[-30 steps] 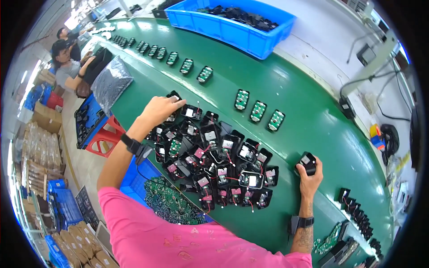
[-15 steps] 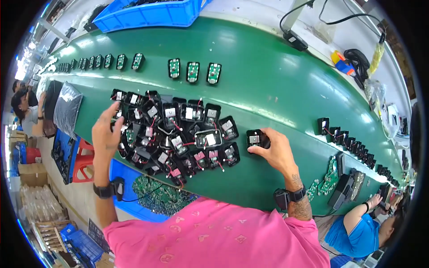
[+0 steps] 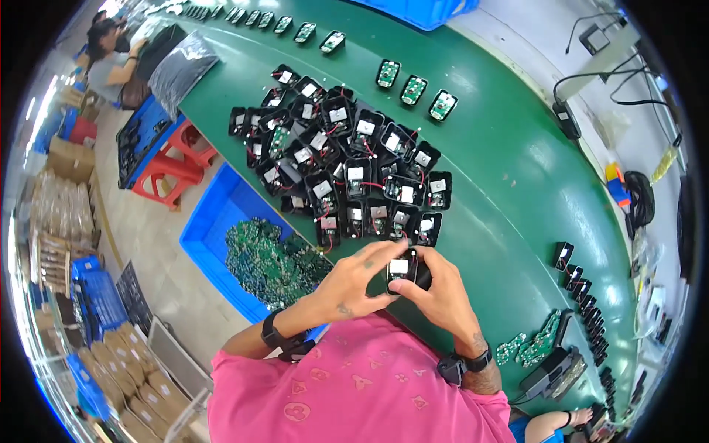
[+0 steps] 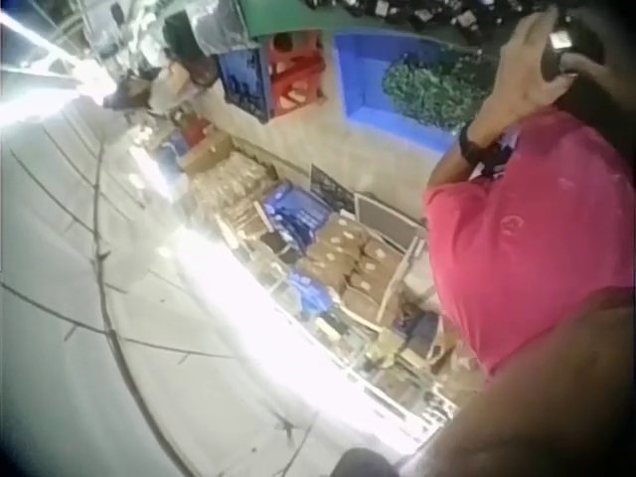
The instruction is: The person picks up a circuit board and a black plastic housing, fits the board into the housing by hand, and plugs a small white connector into the board. They then place the assembled unit onto the green conveyor belt and repeat the process.
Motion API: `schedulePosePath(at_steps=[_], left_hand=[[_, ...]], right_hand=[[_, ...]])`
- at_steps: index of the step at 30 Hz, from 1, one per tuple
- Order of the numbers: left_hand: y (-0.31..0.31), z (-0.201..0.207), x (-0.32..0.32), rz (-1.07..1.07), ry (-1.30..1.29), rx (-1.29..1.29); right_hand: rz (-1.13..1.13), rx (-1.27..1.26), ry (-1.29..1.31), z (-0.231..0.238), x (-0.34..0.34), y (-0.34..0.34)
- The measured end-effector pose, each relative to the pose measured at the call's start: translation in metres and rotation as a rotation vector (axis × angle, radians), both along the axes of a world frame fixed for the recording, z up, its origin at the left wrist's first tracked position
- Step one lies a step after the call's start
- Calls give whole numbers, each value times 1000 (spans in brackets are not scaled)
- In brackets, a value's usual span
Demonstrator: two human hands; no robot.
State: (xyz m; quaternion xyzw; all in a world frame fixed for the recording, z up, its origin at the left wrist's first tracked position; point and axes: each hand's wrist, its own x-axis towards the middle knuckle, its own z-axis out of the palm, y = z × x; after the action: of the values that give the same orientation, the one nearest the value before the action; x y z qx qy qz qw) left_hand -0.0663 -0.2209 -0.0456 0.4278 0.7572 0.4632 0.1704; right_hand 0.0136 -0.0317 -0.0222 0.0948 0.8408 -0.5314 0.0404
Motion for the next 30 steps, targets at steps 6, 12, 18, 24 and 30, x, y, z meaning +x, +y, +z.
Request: schedulePosePath(at_steps=[6, 12, 18, 24, 30], left_hand=[[-3, -6, 30, 215, -174, 1], [-27, 16, 9, 448, -267, 3], [-114, 25, -170, 668, 350, -207], [-119, -3, -310, 338, 404, -345], [-104, -12, -322, 378, 458, -462]], right_hand=[[166, 6, -18, -4, 10, 1], [137, -302, -165, -19, 33, 17], [-166, -809, -284, -33, 63, 39], [-288, -870, -192, -28, 55, 33], [-324, -760, -83, -16, 32, 31]])
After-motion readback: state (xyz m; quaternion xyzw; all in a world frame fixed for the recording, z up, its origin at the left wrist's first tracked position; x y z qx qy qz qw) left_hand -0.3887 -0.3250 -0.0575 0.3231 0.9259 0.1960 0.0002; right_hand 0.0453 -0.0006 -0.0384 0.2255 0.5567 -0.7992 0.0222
